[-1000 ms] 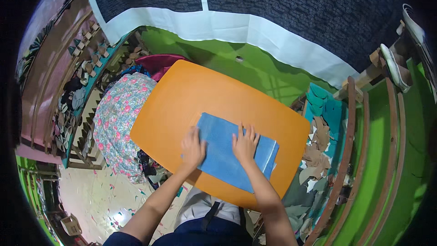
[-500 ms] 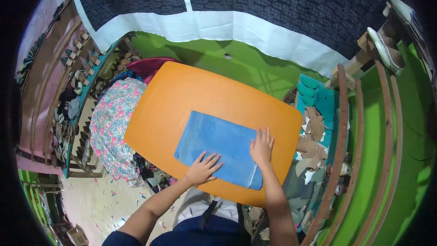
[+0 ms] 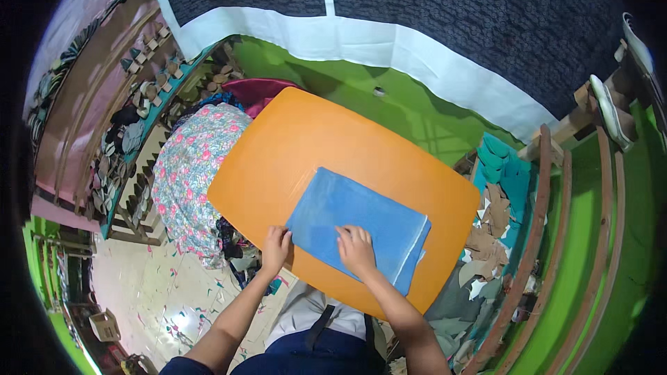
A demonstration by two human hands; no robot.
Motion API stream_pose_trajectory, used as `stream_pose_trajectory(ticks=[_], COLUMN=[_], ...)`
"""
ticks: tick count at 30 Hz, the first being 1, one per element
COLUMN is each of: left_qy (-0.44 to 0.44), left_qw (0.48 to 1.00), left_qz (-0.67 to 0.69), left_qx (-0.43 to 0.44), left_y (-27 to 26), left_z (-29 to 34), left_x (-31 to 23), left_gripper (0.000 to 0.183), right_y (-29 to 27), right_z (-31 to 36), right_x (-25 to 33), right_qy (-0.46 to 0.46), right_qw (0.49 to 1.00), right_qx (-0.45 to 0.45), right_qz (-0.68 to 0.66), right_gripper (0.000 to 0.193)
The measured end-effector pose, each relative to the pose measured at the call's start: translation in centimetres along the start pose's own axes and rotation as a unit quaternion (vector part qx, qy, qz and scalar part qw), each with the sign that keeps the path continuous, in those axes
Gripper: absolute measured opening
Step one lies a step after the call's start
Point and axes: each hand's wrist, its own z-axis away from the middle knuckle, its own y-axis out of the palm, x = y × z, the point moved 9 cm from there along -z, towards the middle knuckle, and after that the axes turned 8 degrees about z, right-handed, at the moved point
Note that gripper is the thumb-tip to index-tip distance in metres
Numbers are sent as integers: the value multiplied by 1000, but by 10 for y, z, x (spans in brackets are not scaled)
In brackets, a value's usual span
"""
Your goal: Folding pieces of blue and floral-patterned fabric on a small table in a workshop.
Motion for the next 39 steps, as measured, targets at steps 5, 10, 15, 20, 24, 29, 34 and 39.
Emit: stream_pose_trajectory(ticks=[5, 10, 15, 20, 24, 29, 34, 39], left_qy=[-15, -25, 26, 111, 116, 337, 392, 476], left_qw=[995, 993, 999, 991, 987, 904, 854, 798], left_qz=[97, 61, 11, 5, -75, -112, -212, -279], left_qx=[25, 93, 40, 70, 79, 237, 270, 242], left_y=[4, 3, -8, -5, 4, 33, 43, 61], left_z=[-5, -15, -11, 7, 0, 18, 17, 18], left_x=[14, 22, -9, -23, -28, -67, -69, -66], left_gripper=[15, 15, 12, 17, 23, 46, 55, 54], right_y=[17, 18, 26, 37, 41, 26, 11, -10], right_z=[-9, -36, -62, -69, -58, -7, 59, 93], right_x=[37, 69, 90, 94, 85, 50, 13, -9], right_qy=[-51, -148, -203, -209, -163, -86, -11, -35], right_qw=[998, 989, 978, 974, 978, 977, 961, 926], right_qx=[25, -14, -5, 30, 56, 119, 171, 80], right_qz=[-30, -5, 50, 82, 113, 155, 218, 368], right_gripper=[23, 24, 20, 17, 23, 61, 71, 56])
